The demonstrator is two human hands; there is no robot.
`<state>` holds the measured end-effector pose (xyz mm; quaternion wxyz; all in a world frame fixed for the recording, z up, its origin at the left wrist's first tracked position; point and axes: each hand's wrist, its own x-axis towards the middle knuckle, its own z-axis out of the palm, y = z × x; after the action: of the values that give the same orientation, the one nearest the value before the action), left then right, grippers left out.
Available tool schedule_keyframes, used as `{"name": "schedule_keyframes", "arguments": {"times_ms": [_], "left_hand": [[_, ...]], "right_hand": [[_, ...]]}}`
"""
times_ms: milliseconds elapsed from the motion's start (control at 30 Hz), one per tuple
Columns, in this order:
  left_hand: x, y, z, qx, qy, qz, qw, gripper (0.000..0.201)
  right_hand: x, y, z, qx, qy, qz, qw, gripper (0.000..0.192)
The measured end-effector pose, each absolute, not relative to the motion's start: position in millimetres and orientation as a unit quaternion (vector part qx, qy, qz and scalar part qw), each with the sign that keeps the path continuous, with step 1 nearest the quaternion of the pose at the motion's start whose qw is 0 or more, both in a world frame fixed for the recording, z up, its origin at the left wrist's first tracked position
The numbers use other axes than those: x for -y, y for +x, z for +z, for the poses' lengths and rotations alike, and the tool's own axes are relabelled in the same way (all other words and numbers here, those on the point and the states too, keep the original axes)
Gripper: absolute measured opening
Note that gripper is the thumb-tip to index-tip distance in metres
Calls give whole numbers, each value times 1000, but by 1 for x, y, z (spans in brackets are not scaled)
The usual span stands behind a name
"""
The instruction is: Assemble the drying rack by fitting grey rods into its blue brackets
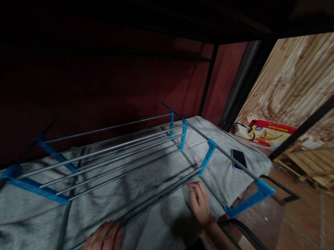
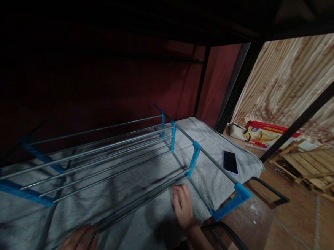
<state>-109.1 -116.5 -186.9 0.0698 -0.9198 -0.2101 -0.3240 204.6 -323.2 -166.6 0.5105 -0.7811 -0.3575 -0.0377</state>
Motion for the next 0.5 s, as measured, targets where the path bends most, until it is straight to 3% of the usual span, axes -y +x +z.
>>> {"name": "schedule_keyframes", "arguments": {"times_ms": [200,300,500], "left_hand": [[100,-96,-158,198,-940,-258,102,36],[95,-94,-162,231,-935,-253,95,42],[95,-85,-162,266,-932,-233,83,52]], "right_hand": [[334,272,-147,83,-727,-149,665,43],[324,308,-145,93,-683,-67,722,54],[293,332,-153,150,-655,41,740,64]]}}
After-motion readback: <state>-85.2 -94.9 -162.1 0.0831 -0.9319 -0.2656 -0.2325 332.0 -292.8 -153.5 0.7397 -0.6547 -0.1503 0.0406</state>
